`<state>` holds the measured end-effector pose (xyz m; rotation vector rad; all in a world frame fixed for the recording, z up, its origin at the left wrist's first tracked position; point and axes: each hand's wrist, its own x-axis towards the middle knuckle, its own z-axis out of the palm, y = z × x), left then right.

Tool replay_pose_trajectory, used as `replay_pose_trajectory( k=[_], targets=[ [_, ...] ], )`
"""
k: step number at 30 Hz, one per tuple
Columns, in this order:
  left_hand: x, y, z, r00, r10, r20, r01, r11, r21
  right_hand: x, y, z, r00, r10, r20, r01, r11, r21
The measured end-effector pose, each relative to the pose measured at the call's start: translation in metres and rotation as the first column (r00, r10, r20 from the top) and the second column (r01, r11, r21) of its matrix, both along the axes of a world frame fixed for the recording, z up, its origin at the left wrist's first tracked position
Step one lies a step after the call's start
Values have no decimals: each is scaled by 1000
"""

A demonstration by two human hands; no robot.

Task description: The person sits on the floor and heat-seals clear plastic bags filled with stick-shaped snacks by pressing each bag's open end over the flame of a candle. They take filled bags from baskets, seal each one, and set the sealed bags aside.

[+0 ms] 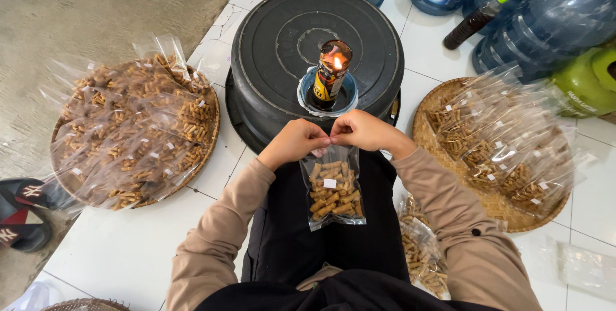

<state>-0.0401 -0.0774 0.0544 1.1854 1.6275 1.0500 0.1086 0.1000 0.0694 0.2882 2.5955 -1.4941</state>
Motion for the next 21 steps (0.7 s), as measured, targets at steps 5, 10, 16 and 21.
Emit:
replay_pose_trajectory(
  k=[5, 10, 16, 21],
  targets=[
    [-1, -4, 3, 996, 26, -89, -21, 998, 57, 1, -1, -5, 997, -78, -1, 78, 996, -42],
    [3, -11, 11, 970, 94, -224, -91, 996, 25, 7, -6, -12, 992, -94, -85, 84, 989, -119],
    [-2, -26, 18, 975, 90, -201, -97, 995, -25, 10, -9, -16, 988, -129, -79, 122, 988, -92],
    [-2, -34, 18, 978, 134, -161, -136, 991, 3, 9, -17, -15, 982, -131, -133, 135, 991, 20]
  ],
)
